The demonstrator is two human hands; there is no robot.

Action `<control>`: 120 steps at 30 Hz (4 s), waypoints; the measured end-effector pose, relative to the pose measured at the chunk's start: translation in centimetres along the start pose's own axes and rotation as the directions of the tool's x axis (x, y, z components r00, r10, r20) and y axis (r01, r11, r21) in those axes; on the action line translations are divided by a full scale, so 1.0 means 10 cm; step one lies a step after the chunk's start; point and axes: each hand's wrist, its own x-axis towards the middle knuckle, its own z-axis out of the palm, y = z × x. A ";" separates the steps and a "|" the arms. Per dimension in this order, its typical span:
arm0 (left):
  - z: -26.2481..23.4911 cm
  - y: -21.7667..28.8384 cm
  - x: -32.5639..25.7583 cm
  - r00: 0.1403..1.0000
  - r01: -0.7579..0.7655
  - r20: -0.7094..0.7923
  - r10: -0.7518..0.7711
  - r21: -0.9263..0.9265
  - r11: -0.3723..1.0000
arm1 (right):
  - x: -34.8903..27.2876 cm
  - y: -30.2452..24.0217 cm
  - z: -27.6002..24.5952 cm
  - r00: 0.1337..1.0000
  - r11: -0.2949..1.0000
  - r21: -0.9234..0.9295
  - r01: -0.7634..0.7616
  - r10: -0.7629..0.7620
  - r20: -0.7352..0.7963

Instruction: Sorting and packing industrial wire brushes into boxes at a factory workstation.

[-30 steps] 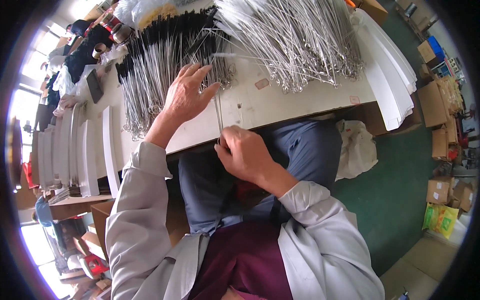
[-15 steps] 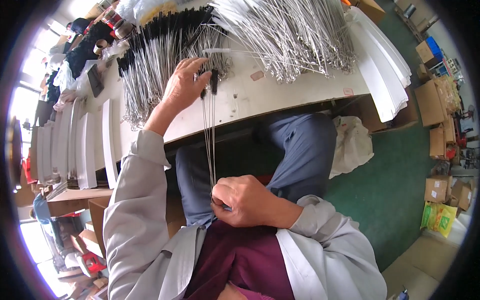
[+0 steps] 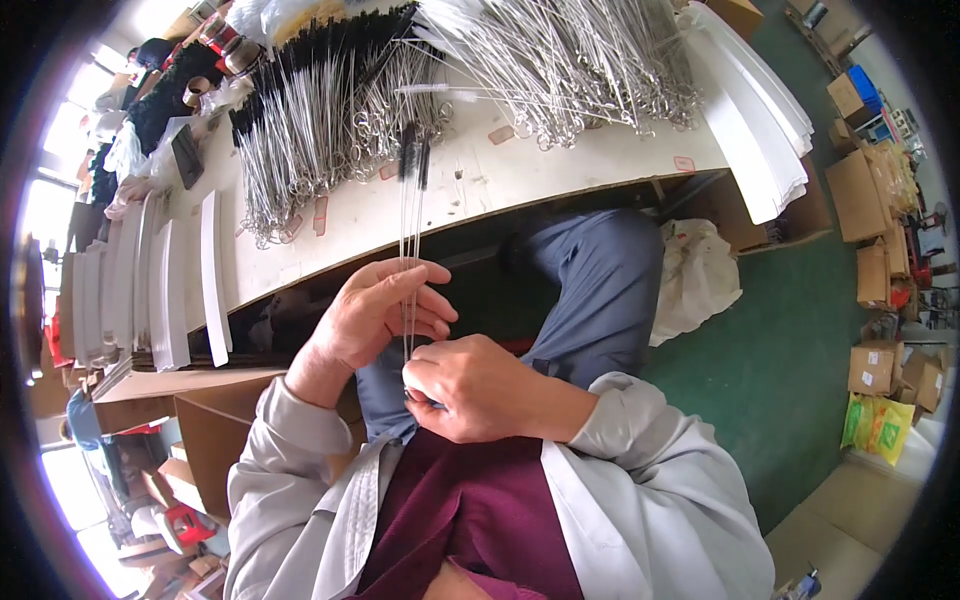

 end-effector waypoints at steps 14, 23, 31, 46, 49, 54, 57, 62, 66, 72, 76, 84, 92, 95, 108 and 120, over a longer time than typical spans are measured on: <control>0.03 -0.33 -0.23 0.991 -0.046 0.135 -0.002 0.350 0.936 | -0.02 0.48 0.06 0.858 0.647 0.721 -0.247 0.493 -0.148; 0.28 -0.25 0.33 0.925 -0.374 0.337 0.177 0.723 0.580 | -0.08 0.55 -0.32 0.680 0.605 0.796 -0.032 0.597 -0.426; 0.91 0.56 1.16 0.654 -0.551 0.393 0.646 0.833 0.051 | -0.34 0.76 -1.57 0.298 0.822 0.558 -0.112 0.563 -0.771; 1.41 1.22 1.73 0.363 -0.602 0.713 0.600 0.671 -0.433 | -0.20 1.28 -2.22 0.493 0.765 0.639 -0.075 0.585 -0.643; 1.46 1.42 1.60 0.382 -0.701 0.650 0.657 0.667 -0.253 | 0.06 1.29 -2.36 0.547 0.787 0.615 -0.057 0.540 -0.640; 1.46 1.67 1.44 0.359 -0.687 0.600 0.715 0.688 -0.232 | 0.37 1.21 -2.45 0.608 0.764 0.639 -0.089 0.550 -0.573; 1.45 1.78 1.30 0.322 -0.656 0.640 0.698 0.682 -0.323 | 0.36 1.19 -2.49 0.637 0.775 0.617 -0.139 0.547 -0.544; 1.46 1.86 1.09 0.362 -0.638 0.570 0.737 0.728 -0.250 | 0.22 1.05 -2.55 0.673 0.852 0.518 -0.076 0.427 -0.604; 1.47 1.91 0.98 0.424 -0.606 0.405 0.810 0.792 -0.079 | 0.44 0.91 -2.52 0.712 0.845 0.529 -0.079 0.419 -0.563; 1.18 2.17 0.86 0.370 -0.844 0.367 0.853 0.516 0.144 | 0.83 1.34 -2.49 0.714 0.734 0.666 -0.130 0.535 -0.451; 0.90 2.39 0.68 0.311 -0.836 0.221 0.924 0.527 0.155 | 0.81 1.52 -2.50 0.616 0.712 0.668 -0.216 0.631 -0.473; 0.03 2.91 0.11 0.270 -0.868 0.152 0.951 0.466 0.172 | 0.88 1.63 -2.52 0.535 0.633 0.736 -0.241 0.719 -0.443; -0.05 2.63 -0.24 0.491 -0.814 0.158 0.857 0.434 0.386 | 0.87 1.30 -2.34 0.631 0.767 0.564 -0.306 0.607 -0.482; -0.10 2.44 -0.28 0.566 -0.792 0.170 0.807 0.384 0.474 | 1.02 0.90 -2.07 0.838 0.822 0.472 -0.319 0.477 -0.264; -0.03 1.77 -0.37 0.669 -0.714 0.083 0.738 0.349 0.607 | 1.39 0.63 -0.82 0.950 0.576 0.757 -0.308 0.232 0.210; -0.39 1.40 -0.37 0.636 -0.661 -0.042 0.770 0.485 0.572 | 1.15 0.43 -0.46 0.886 0.420 0.795 -0.437 0.351 0.302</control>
